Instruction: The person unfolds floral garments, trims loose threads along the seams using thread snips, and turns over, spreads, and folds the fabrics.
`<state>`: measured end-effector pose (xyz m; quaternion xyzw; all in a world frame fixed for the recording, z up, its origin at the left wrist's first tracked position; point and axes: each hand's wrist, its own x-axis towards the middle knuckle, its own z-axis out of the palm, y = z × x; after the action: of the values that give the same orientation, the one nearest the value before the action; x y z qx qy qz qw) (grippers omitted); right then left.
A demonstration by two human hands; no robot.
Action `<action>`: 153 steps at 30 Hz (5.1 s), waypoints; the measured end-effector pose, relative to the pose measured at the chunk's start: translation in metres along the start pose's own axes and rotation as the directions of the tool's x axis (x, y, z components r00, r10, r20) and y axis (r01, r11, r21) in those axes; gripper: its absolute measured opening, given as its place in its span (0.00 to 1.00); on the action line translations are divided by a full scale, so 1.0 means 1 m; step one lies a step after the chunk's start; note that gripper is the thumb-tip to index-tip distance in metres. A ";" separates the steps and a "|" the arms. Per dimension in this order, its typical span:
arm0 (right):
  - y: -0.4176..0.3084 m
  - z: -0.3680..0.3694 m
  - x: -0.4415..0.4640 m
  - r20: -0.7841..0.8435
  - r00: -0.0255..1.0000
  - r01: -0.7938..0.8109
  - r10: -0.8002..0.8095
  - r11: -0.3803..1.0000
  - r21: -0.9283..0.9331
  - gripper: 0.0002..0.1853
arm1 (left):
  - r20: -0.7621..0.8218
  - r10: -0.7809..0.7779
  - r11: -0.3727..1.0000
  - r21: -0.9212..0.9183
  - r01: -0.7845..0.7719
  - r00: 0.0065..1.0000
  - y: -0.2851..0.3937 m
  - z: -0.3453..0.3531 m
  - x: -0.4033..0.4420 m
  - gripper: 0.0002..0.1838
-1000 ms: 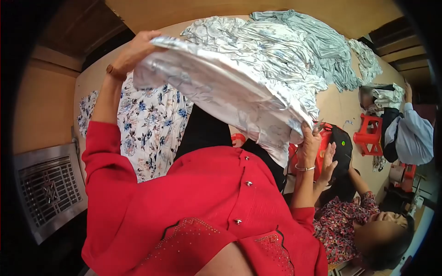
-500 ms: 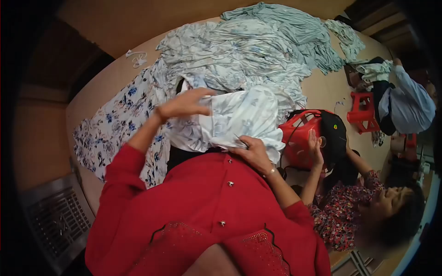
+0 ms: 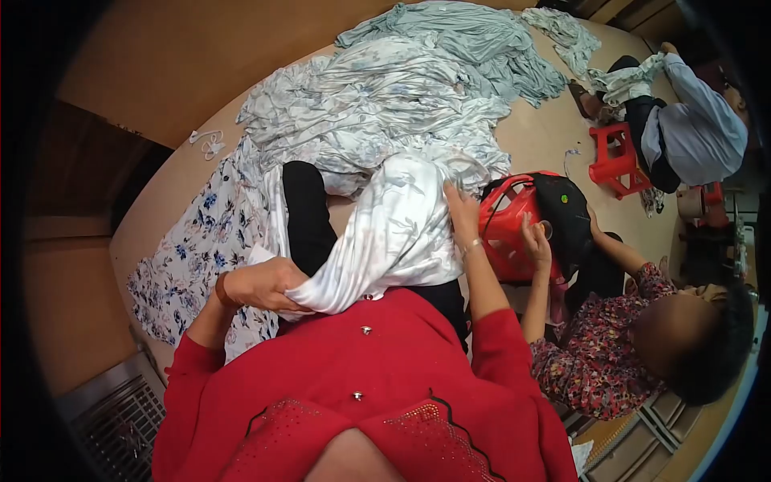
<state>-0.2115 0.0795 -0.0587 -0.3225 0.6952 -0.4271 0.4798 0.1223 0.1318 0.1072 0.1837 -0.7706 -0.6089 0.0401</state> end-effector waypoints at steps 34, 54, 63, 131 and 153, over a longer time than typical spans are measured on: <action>-0.051 0.030 -0.132 0.929 0.369 0.071 0.018 0.996 -0.048 0.08 | -0.689 -0.254 0.948 -0.038 0.317 0.678 -0.085 -0.011 0.150 0.34; -0.048 0.108 -0.150 0.999 -0.047 0.424 -0.024 0.905 0.041 0.11 | -0.227 -0.456 0.825 0.256 0.504 0.861 -0.048 -0.016 0.144 0.17; -0.075 0.048 -0.148 0.909 0.208 0.605 -0.362 0.777 0.171 0.08 | -0.461 -0.294 0.952 -0.062 0.300 0.837 -0.009 -0.012 0.028 0.13; -0.117 -0.005 -0.087 0.443 0.891 -0.184 -0.103 0.809 0.558 0.06 | -0.227 -0.157 0.845 -0.534 0.011 0.961 0.040 -0.064 0.089 0.19; -0.118 0.009 -0.114 0.316 0.468 0.883 -0.825 0.455 -0.120 0.08 | -0.275 -0.396 0.669 -0.740 0.071 0.876 0.009 -0.021 0.109 0.14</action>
<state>-0.1605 0.1241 0.0909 -0.7337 0.4318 -0.4758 0.2212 0.0248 0.0778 0.1040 0.3778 -0.4180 -0.8042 0.1893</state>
